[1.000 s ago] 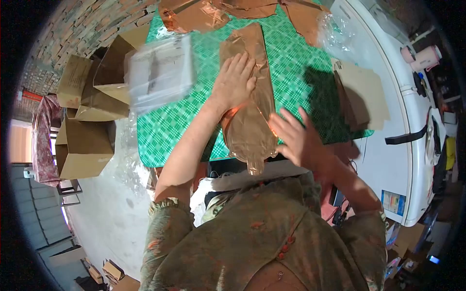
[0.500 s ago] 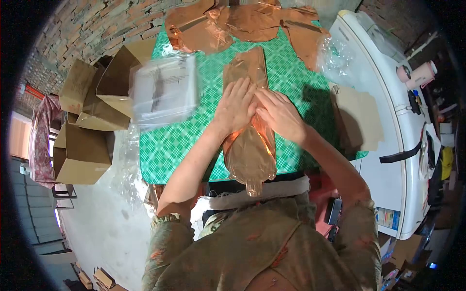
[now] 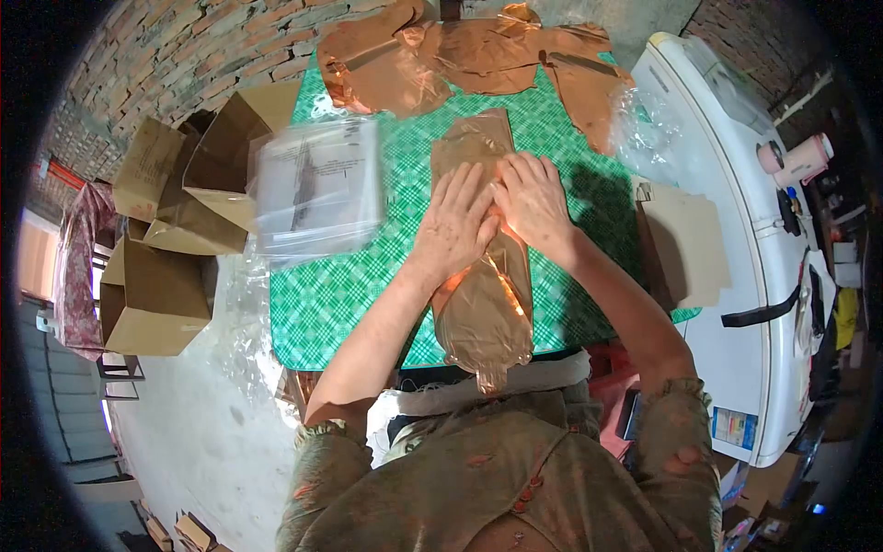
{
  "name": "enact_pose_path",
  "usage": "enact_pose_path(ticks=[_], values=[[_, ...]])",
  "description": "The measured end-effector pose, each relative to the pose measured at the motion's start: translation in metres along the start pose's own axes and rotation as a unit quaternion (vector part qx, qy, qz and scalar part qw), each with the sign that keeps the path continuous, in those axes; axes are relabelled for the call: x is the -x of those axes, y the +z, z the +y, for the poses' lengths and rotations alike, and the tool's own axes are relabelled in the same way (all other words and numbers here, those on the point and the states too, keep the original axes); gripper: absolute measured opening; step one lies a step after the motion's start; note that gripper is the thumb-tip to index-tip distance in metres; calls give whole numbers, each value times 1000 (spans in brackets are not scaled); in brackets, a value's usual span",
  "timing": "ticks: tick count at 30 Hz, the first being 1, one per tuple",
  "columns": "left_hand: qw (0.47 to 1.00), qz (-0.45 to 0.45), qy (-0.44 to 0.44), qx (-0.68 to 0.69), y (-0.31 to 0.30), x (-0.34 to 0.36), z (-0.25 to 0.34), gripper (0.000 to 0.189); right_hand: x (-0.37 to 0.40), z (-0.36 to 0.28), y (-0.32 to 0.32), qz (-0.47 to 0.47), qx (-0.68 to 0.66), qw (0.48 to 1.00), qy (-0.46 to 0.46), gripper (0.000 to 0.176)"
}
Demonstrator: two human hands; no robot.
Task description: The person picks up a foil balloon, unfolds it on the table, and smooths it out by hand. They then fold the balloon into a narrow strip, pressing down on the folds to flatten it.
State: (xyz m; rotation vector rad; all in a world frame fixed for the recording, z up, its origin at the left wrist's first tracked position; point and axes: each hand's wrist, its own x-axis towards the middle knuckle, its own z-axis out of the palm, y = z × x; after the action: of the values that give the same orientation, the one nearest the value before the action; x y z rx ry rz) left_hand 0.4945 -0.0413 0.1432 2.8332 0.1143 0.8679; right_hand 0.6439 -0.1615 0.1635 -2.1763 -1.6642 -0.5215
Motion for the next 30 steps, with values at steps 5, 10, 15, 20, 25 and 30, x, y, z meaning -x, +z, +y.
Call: enact_pose_path(ticks=[5,10,15,20,25,30], values=[[999,-50,-18,-1,-2,2,0,52,0,9,15,-23,-1,1000,11,50],[998,-61,-22,-13,1,3,0,54,6,20,27,-77,-4,995,61,58],[996,-84,-28,-27,0,3,1,56,7,23,30,-89,7,994,62,60],[995,-88,-27,-31,0,3,1,56,3,22,26,-128,-4,988,87,61],[995,-86,-26,-31,1,2,1,57,-13,31,23,-171,-18,980,99,60],[994,-94,-26,-39,2,3,1,58,-26,51,33,-156,6,985,72,60]])
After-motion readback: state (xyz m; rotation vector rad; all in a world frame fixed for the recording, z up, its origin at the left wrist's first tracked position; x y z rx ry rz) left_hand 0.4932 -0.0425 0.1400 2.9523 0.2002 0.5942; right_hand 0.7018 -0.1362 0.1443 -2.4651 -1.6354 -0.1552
